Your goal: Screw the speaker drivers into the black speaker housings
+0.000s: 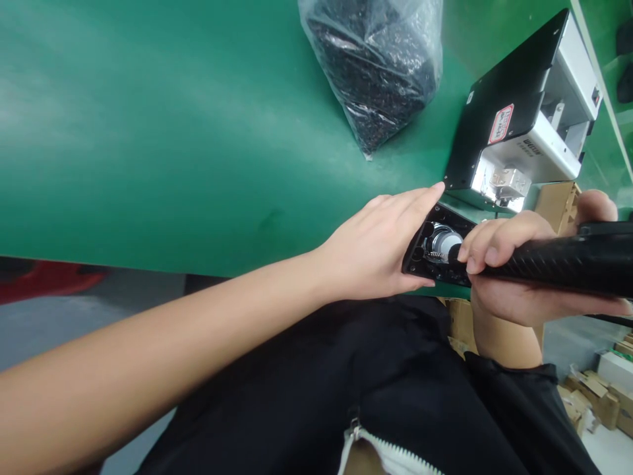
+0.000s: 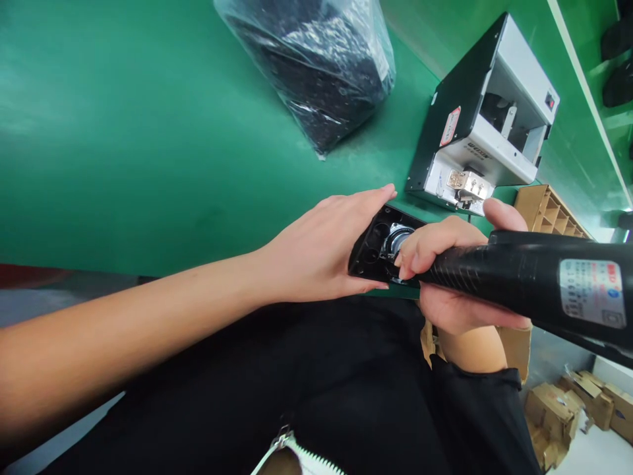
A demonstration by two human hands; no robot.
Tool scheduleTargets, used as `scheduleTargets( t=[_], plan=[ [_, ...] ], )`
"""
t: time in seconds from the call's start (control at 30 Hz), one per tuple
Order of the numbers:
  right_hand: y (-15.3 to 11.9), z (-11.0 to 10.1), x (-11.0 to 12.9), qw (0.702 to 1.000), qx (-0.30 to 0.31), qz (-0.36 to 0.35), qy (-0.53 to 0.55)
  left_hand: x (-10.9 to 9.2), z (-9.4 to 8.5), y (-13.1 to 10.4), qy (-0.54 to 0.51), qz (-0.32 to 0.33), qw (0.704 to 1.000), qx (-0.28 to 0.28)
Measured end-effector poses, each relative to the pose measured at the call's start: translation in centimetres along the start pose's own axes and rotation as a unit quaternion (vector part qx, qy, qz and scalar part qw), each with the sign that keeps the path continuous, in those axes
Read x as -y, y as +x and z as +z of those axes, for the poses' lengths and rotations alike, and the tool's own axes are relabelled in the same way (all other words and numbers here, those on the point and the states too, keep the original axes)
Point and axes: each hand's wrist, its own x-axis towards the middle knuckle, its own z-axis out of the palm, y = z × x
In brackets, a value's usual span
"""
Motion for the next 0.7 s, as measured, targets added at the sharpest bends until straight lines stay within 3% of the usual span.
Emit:
scheduleTargets(
  t=[0.2, 0.7],
  plan=[
    [-0.06, 0.33, 0.26, 1.000, -0.020, 0.006, 0.017, 0.02, -0.09, 0.00, -0.006, 0.002, 1.000, 0.002],
    [-0.11, -0.02, 0.19, 1.000, 0.005, 0.004, 0.021, -0.12, -0.13, 0.17, -0.008, -0.002, 1.000, 0.006]
  ],
)
